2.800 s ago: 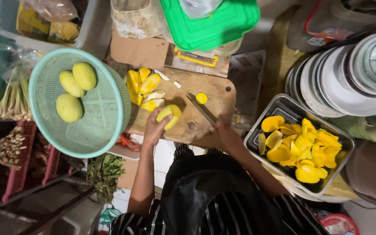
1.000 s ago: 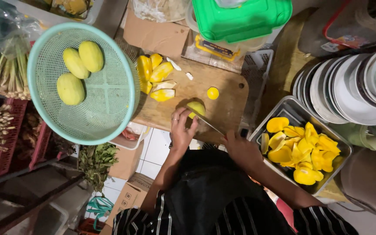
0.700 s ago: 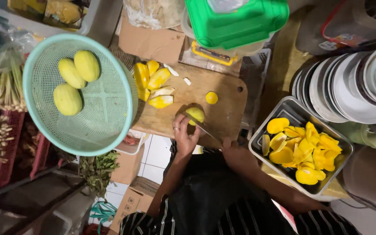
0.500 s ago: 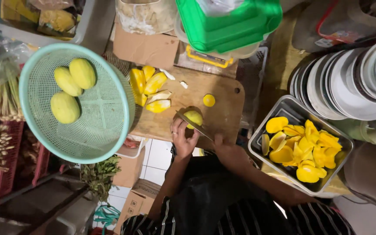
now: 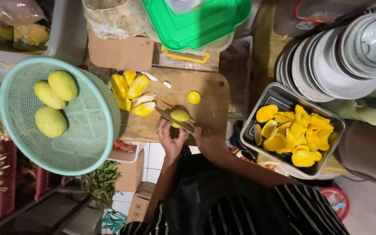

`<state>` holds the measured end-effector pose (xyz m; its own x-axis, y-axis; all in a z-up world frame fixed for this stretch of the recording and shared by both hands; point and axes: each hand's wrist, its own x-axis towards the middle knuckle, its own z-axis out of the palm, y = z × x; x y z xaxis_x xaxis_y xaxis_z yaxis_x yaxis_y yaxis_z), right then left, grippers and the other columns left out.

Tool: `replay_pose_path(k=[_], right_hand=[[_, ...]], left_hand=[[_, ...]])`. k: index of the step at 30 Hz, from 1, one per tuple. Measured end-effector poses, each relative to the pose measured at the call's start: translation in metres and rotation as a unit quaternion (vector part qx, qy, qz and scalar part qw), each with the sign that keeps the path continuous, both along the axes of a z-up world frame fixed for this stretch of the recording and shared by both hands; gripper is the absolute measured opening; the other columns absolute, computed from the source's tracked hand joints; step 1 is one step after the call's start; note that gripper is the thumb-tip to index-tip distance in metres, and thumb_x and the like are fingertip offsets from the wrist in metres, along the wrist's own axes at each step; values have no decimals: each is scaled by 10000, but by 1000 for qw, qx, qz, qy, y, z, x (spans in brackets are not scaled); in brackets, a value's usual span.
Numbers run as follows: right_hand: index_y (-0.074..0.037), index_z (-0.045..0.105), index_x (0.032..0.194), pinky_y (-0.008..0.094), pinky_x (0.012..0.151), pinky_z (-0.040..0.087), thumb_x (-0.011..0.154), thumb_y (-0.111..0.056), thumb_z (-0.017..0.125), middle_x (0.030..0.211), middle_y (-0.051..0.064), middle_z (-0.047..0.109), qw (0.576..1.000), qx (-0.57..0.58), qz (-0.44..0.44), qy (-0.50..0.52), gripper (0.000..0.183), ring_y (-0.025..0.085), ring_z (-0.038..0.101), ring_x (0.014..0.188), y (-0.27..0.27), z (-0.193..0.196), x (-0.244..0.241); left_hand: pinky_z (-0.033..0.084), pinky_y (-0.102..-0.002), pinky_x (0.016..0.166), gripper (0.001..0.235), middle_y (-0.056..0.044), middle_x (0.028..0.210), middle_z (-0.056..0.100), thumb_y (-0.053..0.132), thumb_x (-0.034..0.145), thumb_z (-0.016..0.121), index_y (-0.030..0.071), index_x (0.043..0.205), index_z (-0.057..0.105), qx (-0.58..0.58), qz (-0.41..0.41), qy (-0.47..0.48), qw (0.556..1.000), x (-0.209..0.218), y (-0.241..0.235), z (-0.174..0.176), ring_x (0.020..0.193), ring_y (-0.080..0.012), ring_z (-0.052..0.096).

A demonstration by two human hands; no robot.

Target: Peeling and slicing mangoes on a wooden board.

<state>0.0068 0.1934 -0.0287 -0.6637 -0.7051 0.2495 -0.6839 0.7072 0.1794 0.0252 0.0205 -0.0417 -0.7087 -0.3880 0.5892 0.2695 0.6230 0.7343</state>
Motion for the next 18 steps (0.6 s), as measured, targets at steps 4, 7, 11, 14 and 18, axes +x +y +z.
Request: replay_pose_path(k=[4,7,11,14,18], right_hand=[[-45,625,1080,363,417,421,897,-238,541,571,29,588,997,-64,-45,11,279,183,588,427,-17,1,-5],[-21,604,1158,389,413,492,886,-218,523,611,63,643,993,-89,-52,-60,346,229,652,469,-30,-29,-9],[28,571,1275,417,523,587,979,-267,500,692,174,708,977,-43,-24,-208,424,328,727,594,-9,-5,-8],[81,350,1407,603,719,565,1069,-320,345,855,279,718,897,-76,-77,-429,525,478,727,787,8,-5,-6],[0,278,1447,584,806,559,1086,-434,253,872,223,710,869,-28,-121,-479,564,472,727,865,0,-17,-16]], left_hand=[[495,-525,1007,406,-190,1248,595,26,753,814,33,1124,650,-6,-1,-11,1000,4,-2,-12,1185,-419,605],[502,-504,1002,423,-178,1237,596,50,748,839,48,1128,654,-20,3,-13,1000,6,-2,-19,1172,-401,618],[498,-489,995,412,-161,1206,586,66,773,838,59,1136,643,-25,-2,-13,1000,7,-2,-16,1154,-393,615],[508,-479,977,415,-151,1186,583,57,771,843,67,1135,644,-17,-13,-17,1000,5,-5,-15,1138,-377,619],[510,-474,973,416,-150,1180,580,58,768,849,63,1130,644,-23,-14,-18,999,3,-6,-13,1128,-378,622]])
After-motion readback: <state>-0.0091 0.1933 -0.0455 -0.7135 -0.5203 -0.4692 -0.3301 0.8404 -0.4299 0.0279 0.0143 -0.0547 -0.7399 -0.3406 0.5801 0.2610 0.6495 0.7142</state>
